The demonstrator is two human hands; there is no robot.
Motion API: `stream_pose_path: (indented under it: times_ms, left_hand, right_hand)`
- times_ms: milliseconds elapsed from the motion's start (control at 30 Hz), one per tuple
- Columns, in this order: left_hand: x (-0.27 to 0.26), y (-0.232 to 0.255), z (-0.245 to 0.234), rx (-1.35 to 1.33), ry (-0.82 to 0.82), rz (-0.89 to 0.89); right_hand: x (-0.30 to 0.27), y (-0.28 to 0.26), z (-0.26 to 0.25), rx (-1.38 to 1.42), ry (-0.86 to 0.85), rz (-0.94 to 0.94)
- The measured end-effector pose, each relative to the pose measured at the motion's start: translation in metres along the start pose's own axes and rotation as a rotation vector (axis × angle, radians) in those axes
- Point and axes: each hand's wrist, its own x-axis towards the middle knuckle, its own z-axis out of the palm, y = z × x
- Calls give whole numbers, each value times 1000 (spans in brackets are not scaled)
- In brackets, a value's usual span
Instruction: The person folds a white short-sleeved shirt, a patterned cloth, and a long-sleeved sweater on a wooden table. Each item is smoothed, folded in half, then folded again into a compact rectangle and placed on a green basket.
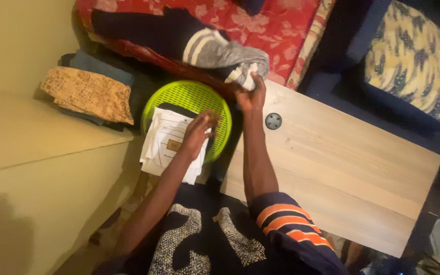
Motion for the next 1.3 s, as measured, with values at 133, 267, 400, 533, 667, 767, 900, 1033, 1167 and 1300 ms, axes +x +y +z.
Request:
stream_pose_path:
  times_ms: [133, 267, 400, 533, 667, 767, 900, 1033, 1167, 1300]
  left_hand:
    - [32, -9, 15, -206, 29, -88]
    - [65, -19, 48, -392, -12, -59]
    - [66, -40, 102, -63, -35, 187]
    - [40, -72, 156, -134, -295, 202]
    - [-10, -94, 183, 193, -393, 169]
    - [-54, -91, 198, 727, -445, 359]
    - [-117, -86, 208, 1618, -539, 63]
    - [-177, -102, 189, 1477, -524, 461]
    - [-200, -146, 149, 928, -713, 481]
    - [-226, -193, 110, 186, -551, -88]
  right_hand:
    - [-73, -26, 41, 98, -194, 37]
    - [-144, -76, 43, 66, -296, -2]
    - [-215, -131, 10, -81, -379, -49]
    - [-285, -181, -34, -259, -387, -132]
    - [-346, -200, -53, -190, -478, -205]
    - [-378, -199, -40, -162, -386, -408]
    - [-420, -188, -22, -148, -180, -641]
    - [-457, -160, -17, -151, -63, -760]
    - [-489, -126, -29, -107, 34, -790]
    - [-541, -108, -50, -182, 81, -761]
